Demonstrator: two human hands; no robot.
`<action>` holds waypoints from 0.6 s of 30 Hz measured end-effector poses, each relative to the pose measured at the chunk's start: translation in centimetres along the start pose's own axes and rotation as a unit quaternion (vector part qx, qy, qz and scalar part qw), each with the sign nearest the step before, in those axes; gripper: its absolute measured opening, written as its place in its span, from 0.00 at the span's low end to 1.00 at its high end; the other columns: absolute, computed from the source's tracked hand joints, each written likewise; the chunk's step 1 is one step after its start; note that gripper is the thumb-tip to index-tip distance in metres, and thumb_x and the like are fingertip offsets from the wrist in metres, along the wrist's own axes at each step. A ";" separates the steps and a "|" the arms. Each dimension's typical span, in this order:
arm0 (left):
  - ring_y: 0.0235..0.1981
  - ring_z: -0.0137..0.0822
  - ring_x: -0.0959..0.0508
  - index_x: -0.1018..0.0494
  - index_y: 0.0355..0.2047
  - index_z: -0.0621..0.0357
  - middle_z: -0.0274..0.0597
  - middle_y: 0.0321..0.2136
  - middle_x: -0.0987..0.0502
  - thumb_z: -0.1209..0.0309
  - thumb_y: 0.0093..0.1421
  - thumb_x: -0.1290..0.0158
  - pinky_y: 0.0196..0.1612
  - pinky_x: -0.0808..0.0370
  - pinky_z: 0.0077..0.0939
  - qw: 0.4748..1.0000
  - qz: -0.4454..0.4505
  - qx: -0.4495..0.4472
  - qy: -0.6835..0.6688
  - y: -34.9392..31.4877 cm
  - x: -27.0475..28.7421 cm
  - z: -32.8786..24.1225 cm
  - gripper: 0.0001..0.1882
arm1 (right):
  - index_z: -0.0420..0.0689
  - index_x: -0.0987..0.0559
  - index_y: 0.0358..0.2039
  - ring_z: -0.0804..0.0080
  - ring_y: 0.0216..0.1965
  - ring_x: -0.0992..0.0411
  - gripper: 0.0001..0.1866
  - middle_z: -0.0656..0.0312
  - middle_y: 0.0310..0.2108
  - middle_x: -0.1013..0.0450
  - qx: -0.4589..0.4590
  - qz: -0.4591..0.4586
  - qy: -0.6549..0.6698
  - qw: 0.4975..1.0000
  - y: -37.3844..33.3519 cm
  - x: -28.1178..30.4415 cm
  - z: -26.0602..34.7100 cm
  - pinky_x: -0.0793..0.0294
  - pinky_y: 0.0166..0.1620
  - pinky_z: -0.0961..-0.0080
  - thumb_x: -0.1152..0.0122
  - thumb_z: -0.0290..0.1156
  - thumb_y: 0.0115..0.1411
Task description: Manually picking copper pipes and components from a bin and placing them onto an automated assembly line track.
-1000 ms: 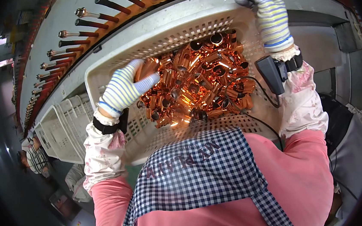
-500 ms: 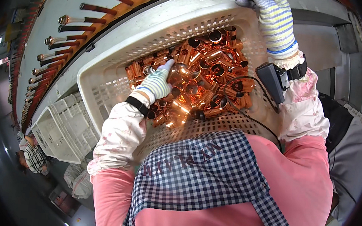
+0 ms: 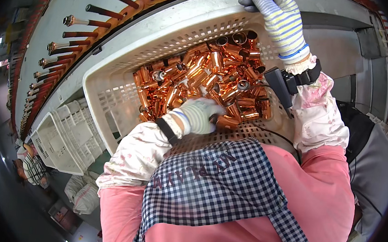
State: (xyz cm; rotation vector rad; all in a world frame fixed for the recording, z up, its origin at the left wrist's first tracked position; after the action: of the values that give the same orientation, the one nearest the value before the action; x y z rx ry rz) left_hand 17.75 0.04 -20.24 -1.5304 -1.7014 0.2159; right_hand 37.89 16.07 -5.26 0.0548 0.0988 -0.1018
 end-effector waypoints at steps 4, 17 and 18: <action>0.72 0.45 0.39 0.19 0.51 0.40 0.40 0.66 0.30 0.62 0.54 0.38 0.71 0.45 0.63 0.992 0.002 -0.039 0.120 -4.3 -1.5 2.0 0.21 | 0.39 0.20 0.52 0.80 0.40 0.23 0.13 0.65 0.43 0.21 0.006 -0.009 -0.013 1.000 -0.7 -0.1 0.2 0.22 0.47 0.80 0.43 0.31 0.71; 0.55 0.40 0.20 0.21 0.53 0.61 0.46 0.52 0.19 0.79 0.65 0.44 0.61 0.27 0.35 0.749 -0.656 -0.037 0.085 -20.5 19.3 3.3 0.16 | 0.38 0.19 0.51 0.75 0.47 0.24 0.13 0.63 0.44 0.20 0.124 -0.150 -0.045 0.980 0.5 4.5 0.6 0.25 0.54 0.76 0.40 0.28 0.68; 0.55 0.38 0.21 0.21 0.53 0.62 0.46 0.52 0.19 0.78 0.65 0.43 0.62 0.27 0.34 0.720 -0.690 -0.011 0.073 -21.2 20.2 4.6 0.16 | 0.38 0.20 0.51 0.74 0.47 0.24 0.13 0.62 0.45 0.20 0.123 -0.155 -0.013 0.980 0.7 4.5 -0.1 0.25 0.55 0.75 0.40 0.29 0.68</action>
State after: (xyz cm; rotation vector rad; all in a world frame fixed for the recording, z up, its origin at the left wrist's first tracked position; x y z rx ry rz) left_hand 0.29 14.56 -1.24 0.0432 -2.2214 -0.6906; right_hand 42.45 16.29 -5.78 0.2852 0.0677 -0.4272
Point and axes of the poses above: each hand's wrist, its own y-axis towards the middle knuckle, its own x-axis out of the back of the hand, z = x × y, the point moved 7 cm from there along y, towards the middle knuckle
